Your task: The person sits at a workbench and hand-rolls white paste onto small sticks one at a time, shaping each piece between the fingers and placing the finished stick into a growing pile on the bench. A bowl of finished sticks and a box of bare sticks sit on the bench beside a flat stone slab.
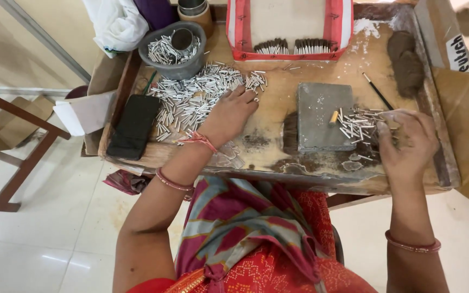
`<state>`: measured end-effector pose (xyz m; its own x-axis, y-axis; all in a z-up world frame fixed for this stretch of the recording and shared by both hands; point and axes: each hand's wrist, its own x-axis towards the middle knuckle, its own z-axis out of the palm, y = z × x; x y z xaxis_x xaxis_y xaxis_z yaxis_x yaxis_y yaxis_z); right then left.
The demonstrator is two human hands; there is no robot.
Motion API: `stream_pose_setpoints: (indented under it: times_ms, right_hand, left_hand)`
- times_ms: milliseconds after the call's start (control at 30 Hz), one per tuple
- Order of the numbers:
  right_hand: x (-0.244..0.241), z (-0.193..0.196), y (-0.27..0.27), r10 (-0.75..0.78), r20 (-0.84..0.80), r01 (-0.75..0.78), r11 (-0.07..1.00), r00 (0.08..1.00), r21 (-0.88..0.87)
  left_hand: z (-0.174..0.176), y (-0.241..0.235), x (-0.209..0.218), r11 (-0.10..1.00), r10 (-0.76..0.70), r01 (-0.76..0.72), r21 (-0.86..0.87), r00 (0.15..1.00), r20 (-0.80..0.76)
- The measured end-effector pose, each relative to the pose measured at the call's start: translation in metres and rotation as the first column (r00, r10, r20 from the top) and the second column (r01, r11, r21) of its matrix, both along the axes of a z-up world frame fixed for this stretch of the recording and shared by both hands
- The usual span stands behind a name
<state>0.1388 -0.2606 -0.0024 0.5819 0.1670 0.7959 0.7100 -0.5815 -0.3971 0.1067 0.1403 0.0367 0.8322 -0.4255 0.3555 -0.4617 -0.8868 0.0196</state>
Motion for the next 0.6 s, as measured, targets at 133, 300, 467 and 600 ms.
stream_pose_setpoints:
  times_ms: [133, 300, 467, 600]
  right_hand:
    - [0.001, -0.005, -0.004, -0.022, 0.002, 0.022, 1.000, 1.000, -0.001]
    - [-0.003, 0.001, 0.000, -0.037, -0.015, 0.037, 0.999, 0.999, -0.033]
    - [-0.008, 0.008, 0.003, -0.066, -0.031, 0.065, 0.998, 0.997, -0.027]
    - [-0.007, 0.006, 0.000, -0.053, -0.061, 0.054, 0.999, 0.997, 0.004]
  left_hand:
    - [-0.001, 0.005, 0.008, 0.998, -0.067, 0.068, -0.003, 0.990, 0.121]
    - [-0.012, 0.012, 0.026, 0.995, -0.049, 0.046, 0.089, 0.998, 0.036]
    - [0.001, 0.002, 0.020, 0.989, -0.107, 0.099, 0.108, 0.992, 0.070]
    - [0.014, -0.008, 0.005, 0.981, -0.142, 0.129, 0.143, 0.986, 0.089]
